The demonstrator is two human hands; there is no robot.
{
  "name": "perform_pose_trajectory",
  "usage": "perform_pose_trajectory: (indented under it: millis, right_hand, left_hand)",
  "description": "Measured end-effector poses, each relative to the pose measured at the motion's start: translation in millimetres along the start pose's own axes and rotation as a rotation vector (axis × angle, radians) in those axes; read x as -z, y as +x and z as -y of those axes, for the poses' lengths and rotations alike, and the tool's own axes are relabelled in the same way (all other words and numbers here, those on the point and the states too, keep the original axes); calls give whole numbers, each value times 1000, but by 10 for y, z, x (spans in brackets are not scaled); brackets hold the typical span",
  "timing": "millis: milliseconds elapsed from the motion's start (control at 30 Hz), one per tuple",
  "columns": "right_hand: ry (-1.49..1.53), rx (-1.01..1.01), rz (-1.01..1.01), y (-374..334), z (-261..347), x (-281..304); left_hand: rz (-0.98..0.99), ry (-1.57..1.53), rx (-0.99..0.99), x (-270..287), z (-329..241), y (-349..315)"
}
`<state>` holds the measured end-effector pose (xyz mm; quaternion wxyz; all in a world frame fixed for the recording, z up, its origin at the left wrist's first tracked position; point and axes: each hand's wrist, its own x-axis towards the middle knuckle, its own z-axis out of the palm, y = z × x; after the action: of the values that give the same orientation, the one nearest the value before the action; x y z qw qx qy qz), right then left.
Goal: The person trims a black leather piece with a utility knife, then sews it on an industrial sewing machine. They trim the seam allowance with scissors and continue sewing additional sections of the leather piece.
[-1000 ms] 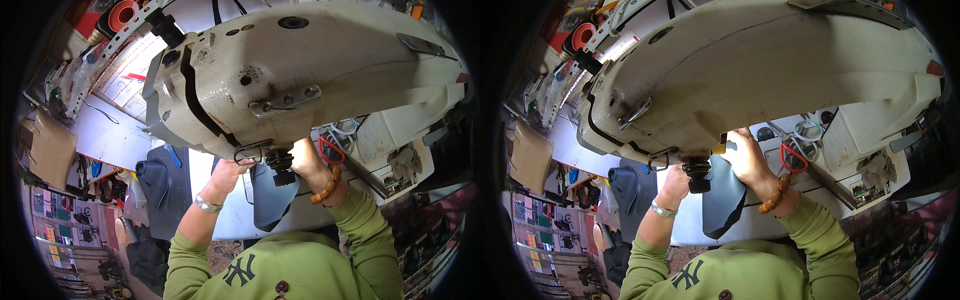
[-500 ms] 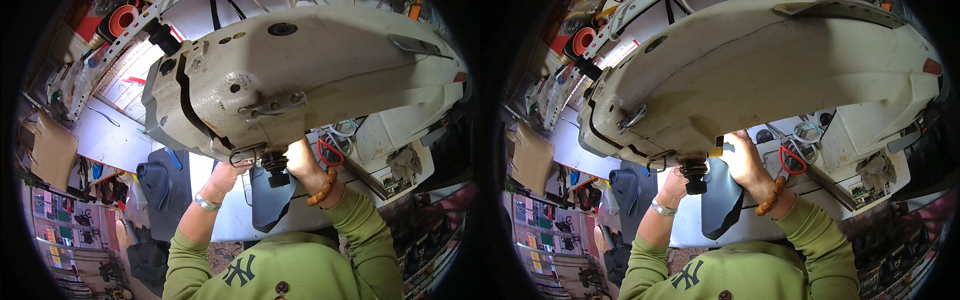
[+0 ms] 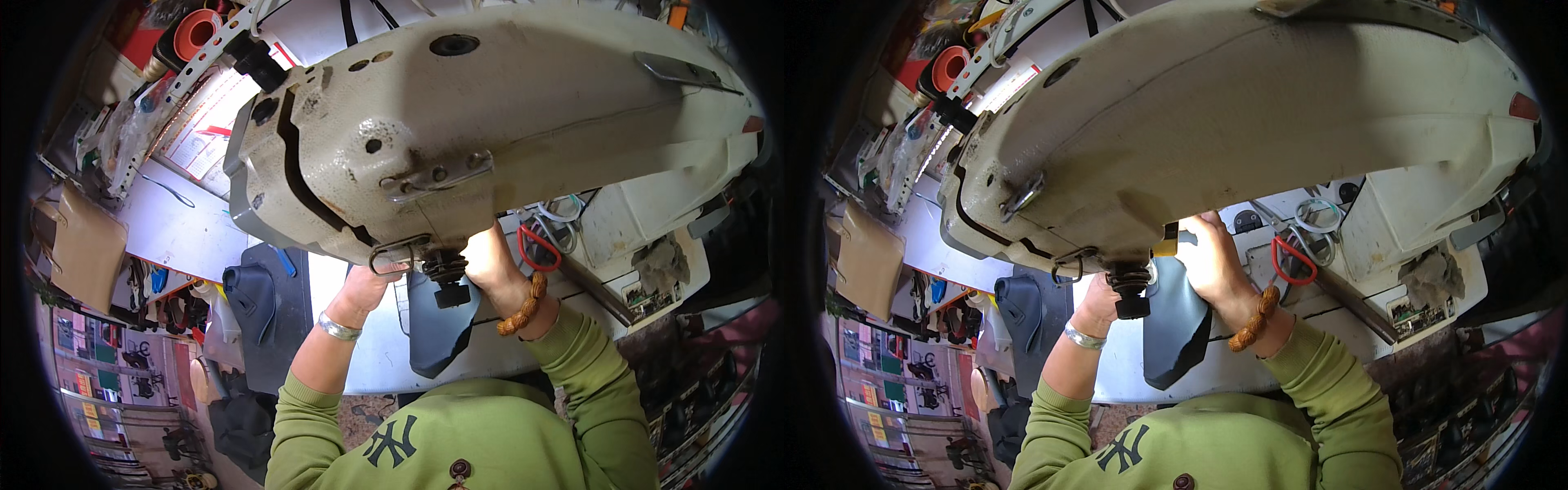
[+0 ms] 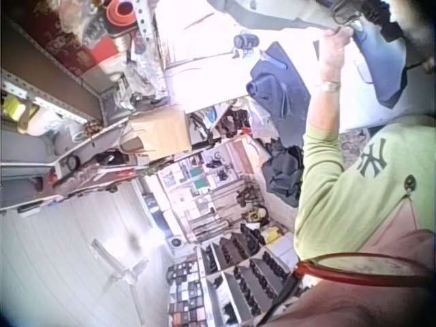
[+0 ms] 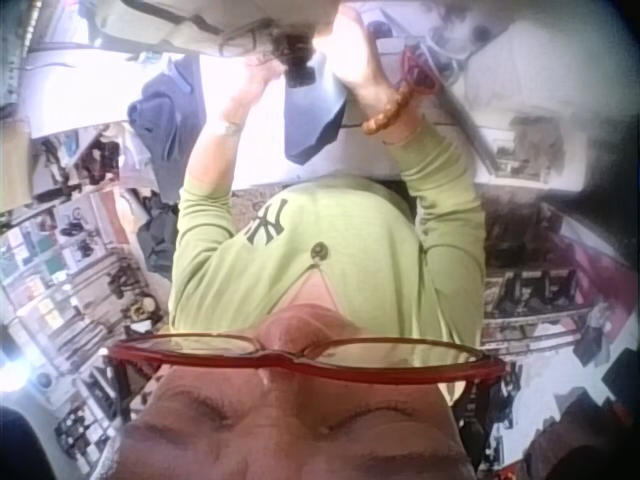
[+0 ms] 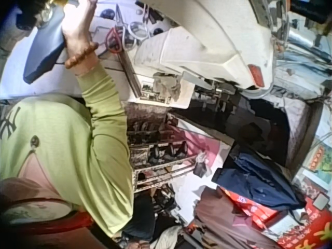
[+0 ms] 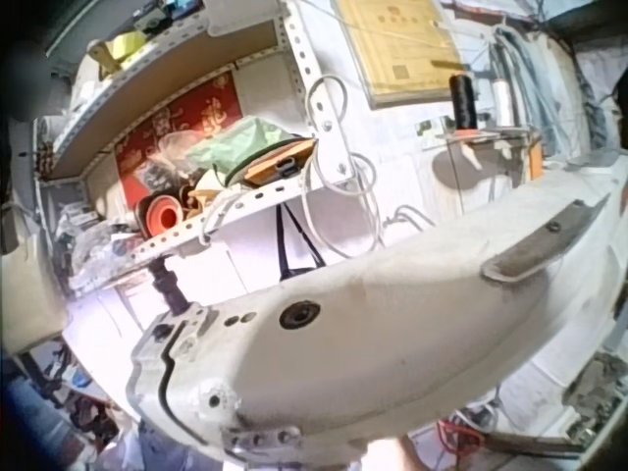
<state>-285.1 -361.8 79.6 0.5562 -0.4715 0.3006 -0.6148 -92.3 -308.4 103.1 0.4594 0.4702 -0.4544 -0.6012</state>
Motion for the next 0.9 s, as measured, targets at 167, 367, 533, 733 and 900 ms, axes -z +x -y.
perform_pose_trajectory:
  millis: [167,367,533,733,900]
  right_hand:
    - [38,-17,45,67,-41,42]
    - [-9,-23,68,112,-118,71]
    - [-80,41,86,115,-28,46]
    - [-53,-57,126,107,199,44]
    - [-71,-49,145,106,217,19]
  left_hand:
    - [63,-49,-64,-14,-31,5]
    - [25,-2,-17,-64,-98,-13]
    - [82,-36,-136,-77,-95,26]
    - [45,-22,-84,-114,-143,59]
    - [83,-55,-123,-128,-142,72]
